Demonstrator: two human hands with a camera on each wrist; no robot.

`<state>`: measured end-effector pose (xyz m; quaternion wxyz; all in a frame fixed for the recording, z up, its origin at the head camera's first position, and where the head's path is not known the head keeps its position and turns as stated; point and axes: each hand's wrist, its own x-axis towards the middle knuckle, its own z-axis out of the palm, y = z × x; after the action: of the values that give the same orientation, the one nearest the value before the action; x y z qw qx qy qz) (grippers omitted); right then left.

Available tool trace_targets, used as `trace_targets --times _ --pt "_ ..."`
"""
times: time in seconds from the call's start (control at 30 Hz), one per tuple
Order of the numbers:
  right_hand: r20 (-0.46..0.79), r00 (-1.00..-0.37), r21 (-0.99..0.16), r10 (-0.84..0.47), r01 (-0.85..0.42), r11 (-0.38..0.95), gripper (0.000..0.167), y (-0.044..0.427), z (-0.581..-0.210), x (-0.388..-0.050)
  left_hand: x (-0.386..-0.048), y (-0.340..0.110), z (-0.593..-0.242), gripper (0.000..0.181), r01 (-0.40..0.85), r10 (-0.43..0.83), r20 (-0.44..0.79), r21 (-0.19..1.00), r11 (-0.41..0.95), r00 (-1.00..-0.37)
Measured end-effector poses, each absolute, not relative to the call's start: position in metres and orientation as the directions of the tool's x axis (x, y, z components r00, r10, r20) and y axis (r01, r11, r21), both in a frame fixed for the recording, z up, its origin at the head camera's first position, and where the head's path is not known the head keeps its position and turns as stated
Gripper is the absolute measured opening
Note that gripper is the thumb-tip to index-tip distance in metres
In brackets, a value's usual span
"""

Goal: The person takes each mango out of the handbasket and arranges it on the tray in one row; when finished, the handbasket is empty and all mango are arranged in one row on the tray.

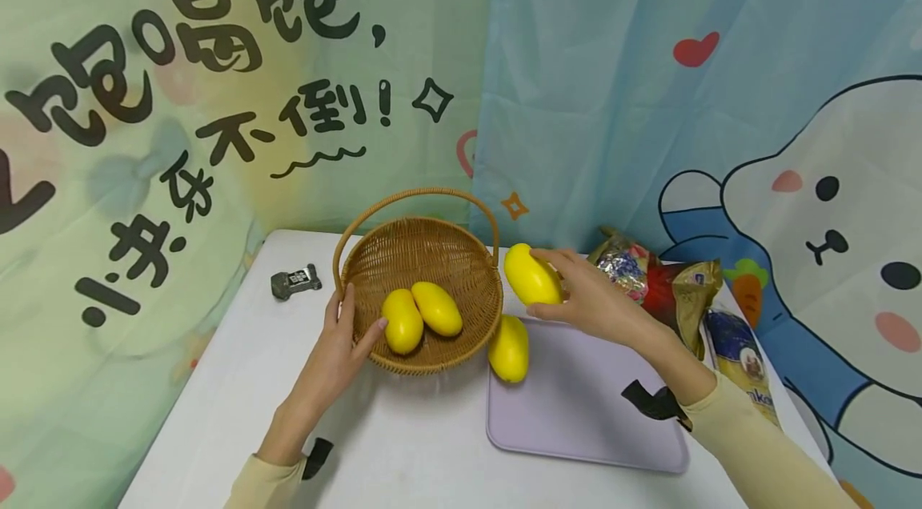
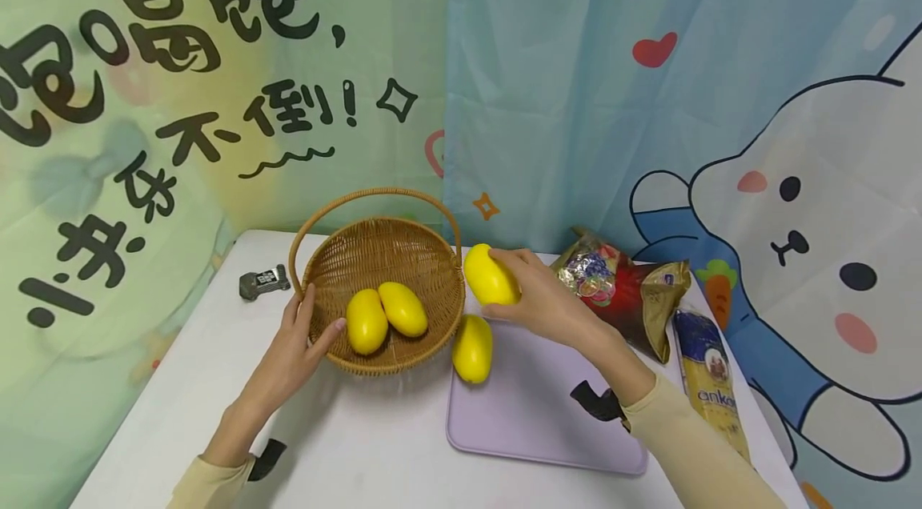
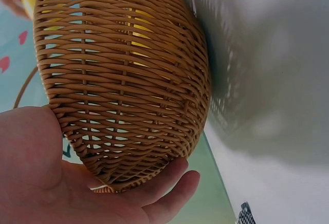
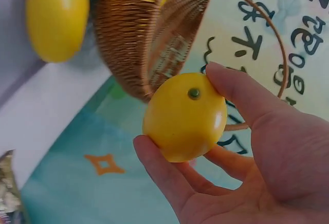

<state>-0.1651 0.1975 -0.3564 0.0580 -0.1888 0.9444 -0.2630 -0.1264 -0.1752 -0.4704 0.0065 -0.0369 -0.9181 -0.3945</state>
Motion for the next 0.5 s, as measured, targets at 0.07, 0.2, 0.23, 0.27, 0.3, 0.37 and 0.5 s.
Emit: trace_targets --times 0.07,0.2,0.23,0.27,0.3,0.37,0.5 --pt "-0.014 -0.929 -0.514 -0.37 -0.311 0.8 0.084 0.206 -0.362 -0.162 -0.126 -0.175 -0.47 0.095 0.073 0.062 0.042 0.723 0.687 -0.997" --pt "0.008 -0.939 -0.512 -0.344 -0.299 0.805 0.081 0.219 -0.379 -0.158 -0.127 -0.176 -0.47 0.093 0.077 0.064 0.045 0.72 0.69 -0.997" --pt "0.017 -0.941 -0.508 -0.339 -0.3 0.808 0.08 0.222 -0.384 -0.157 -0.127 -0.176 -0.469 0.093 0.077 0.065 0.045 0.721 0.688 -0.997" --pt "0.023 -0.942 -0.506 -0.334 -0.299 0.809 0.079 0.224 -0.389 -0.156 -0.127 -0.176 -0.469 0.093 0.077 0.065 0.044 0.722 0.687 -0.997" --pt "0.027 -0.943 -0.506 -0.33 -0.298 0.81 0.079 0.226 -0.394 -0.156 -0.127 -0.176 -0.469 0.093 0.076 0.065 0.043 0.723 0.687 -0.997" --pt "0.021 -0.947 -0.507 -0.319 -0.286 0.813 0.078 0.229 -0.404 -0.154 -0.127 -0.176 -0.469 0.093 0.073 0.065 0.038 0.722 0.688 -0.997" --pt "-0.058 -0.957 -0.533 -0.283 -0.21 0.82 0.08 0.232 -0.425 -0.147 -0.127 -0.175 -0.47 0.094 0.061 0.064 0.023 0.722 0.689 -0.998"
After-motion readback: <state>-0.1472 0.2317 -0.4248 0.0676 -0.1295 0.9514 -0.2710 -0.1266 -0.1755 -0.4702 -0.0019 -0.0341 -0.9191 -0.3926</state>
